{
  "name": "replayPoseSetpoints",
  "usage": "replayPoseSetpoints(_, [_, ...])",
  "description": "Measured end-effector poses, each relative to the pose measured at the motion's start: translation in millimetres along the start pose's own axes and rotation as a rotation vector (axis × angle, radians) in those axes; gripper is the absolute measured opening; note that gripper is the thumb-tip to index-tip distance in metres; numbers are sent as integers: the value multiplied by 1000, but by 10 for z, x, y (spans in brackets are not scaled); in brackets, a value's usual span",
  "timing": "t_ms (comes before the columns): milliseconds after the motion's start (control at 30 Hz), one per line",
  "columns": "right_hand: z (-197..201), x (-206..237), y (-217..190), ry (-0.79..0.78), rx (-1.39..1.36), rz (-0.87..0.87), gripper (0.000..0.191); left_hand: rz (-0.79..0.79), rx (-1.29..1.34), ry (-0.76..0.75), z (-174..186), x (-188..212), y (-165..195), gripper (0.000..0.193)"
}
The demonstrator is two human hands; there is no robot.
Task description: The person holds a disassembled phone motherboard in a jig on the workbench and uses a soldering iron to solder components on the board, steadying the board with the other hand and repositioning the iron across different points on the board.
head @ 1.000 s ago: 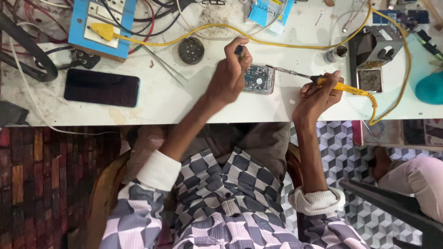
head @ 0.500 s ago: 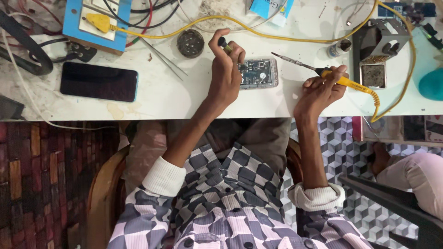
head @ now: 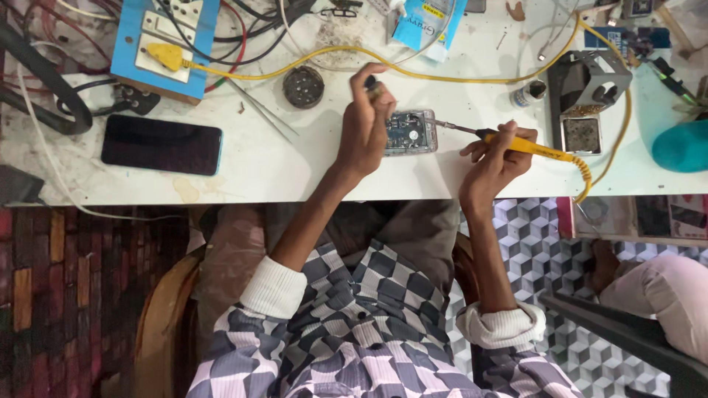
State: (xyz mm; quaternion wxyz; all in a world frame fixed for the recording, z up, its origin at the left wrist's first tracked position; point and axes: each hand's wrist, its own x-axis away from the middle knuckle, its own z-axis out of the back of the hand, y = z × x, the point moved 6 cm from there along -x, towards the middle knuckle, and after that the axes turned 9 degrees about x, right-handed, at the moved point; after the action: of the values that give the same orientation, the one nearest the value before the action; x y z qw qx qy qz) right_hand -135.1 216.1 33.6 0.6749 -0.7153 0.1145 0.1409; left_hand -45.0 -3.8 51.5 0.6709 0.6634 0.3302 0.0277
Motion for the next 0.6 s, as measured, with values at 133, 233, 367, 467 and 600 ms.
replayPoseSetpoints(133, [-9,5,-11,2,-7,-30,27,3,102,33,28,35,-65,42])
replayPoseSetpoints(233, [-11,-24,18,4,-50,-33,27,-23,93,17,27,45,-52,42])
replayPoseSetpoints(367, [0,-29,52,-5,-37,-35,26,-10,39,20,21,47,-31,43])
replayPoseSetpoints(467, [16,-22,67,10,-59,-43,26,13,66,56,43,41,-29,39])
replayPoseSetpoints(600, [45,-21,61,31,-24,-40,27,16,51,64,57,27,-27,38])
